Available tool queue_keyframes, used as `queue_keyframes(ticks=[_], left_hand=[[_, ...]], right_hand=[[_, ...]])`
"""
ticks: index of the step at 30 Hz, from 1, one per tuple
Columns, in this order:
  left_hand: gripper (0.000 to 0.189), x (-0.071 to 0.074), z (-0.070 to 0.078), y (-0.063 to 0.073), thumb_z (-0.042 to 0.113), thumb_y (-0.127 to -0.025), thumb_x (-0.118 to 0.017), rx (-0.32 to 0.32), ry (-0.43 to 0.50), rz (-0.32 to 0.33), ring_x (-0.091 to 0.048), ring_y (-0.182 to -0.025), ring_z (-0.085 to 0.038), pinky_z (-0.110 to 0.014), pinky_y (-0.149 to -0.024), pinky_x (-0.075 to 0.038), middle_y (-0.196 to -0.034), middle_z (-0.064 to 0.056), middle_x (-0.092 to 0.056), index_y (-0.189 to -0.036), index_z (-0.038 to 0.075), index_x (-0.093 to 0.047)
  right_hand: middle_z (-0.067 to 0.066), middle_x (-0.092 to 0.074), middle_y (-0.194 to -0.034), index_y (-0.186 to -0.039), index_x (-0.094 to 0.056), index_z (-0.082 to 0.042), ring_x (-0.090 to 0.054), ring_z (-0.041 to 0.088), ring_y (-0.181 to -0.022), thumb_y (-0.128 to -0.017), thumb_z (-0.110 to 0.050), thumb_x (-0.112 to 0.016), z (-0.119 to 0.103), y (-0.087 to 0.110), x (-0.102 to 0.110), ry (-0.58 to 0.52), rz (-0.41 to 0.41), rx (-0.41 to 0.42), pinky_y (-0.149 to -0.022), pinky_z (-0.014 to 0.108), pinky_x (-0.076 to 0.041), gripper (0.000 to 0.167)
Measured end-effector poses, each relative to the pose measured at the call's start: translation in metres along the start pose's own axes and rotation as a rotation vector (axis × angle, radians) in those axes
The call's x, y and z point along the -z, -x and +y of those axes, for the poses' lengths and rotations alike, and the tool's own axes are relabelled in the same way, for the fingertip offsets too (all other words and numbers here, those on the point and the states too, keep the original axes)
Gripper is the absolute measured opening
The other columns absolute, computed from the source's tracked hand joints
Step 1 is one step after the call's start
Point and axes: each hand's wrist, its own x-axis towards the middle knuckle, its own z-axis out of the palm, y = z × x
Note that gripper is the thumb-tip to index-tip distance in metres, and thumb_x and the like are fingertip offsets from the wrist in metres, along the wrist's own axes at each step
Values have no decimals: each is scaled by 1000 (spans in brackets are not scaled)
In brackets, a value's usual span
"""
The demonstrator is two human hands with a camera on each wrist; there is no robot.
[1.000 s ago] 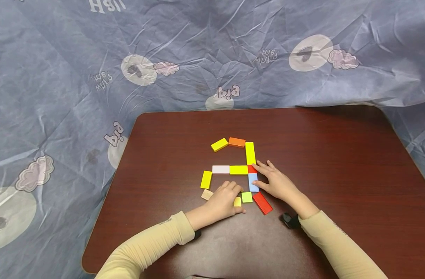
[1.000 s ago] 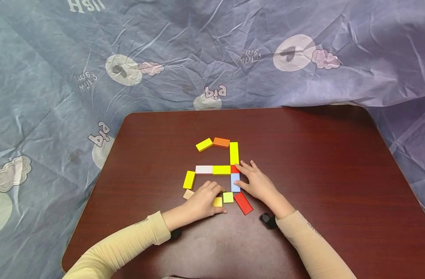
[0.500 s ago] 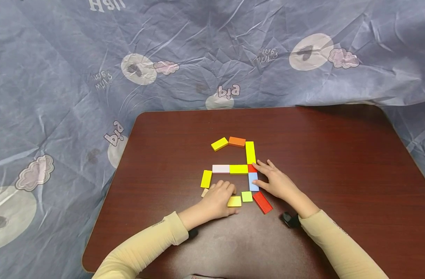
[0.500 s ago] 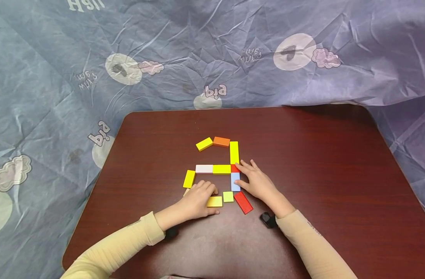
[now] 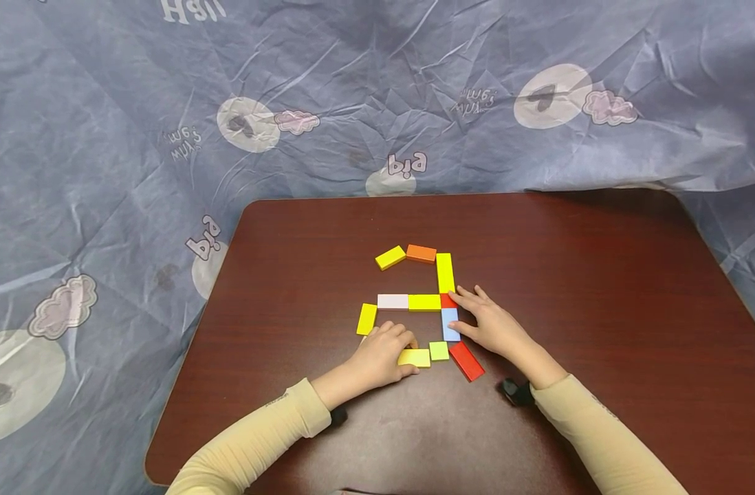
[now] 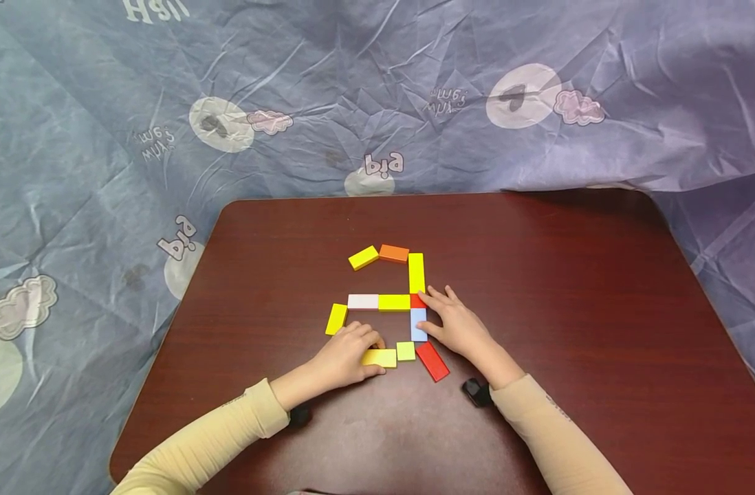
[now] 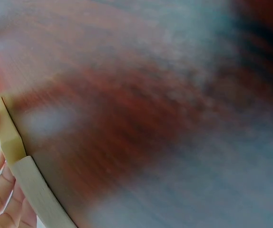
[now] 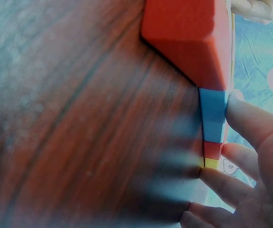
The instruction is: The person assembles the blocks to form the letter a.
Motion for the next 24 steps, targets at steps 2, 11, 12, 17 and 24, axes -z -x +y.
queue_keyframes(ticks=[2, 11, 12, 17, 24], left_hand=[[31, 0, 0, 0, 39, -80, -81, 1, 3, -2, -51, -90, -12, -25, -73, -41, -97, 5, -63, -101, 20, -68], [31, 2, 2, -1, 39, -80, -81, -4, 9, -2, -53, -91, -12, -25, -73, -41, -98, 5, -64, -102, 20, -69], [32, 2, 2, -1, 39, -80, -81, -4, 12, -3, -53, -92, -12, -25, -74, -41, -99, 5, -65, -103, 20, -69], [38, 4, -4, -2, 42, -82, -79, -16, 39, 2, -55, -98, -14, -29, -81, -45, -107, 4, -67, -112, 19, -69], [33, 23, -34, 6, 33, -85, -78, -60, 171, 27, -58, -108, -17, -38, -97, -46, -110, 4, -69, -113, 17, -70]], right_hand=[[20, -39, -154, -147, -46, -9, -26, 51, -143, -91, -33, -70, 0, 0, 0, -1, -1, -1, -101, 67, -38, 66], [20, -39, -154, -148, -46, -10, -26, 51, -142, -91, -33, -70, -1, 0, 1, 5, -1, 3, -101, 67, -38, 66], [20, -39, -154, -148, -46, -10, -26, 52, -142, -91, -33, -70, -1, 0, 1, 5, -1, 4, -101, 67, -38, 66], [20, -39, -154, -148, -46, -10, -26, 51, -142, -91, -33, -70, 0, 0, 1, 10, -2, 5, -102, 67, -38, 66], [19, -39, -154, -148, -46, -10, -25, 51, -143, -91, -34, -70, -1, 0, 0, 12, -7, 5, -102, 67, -37, 66]])
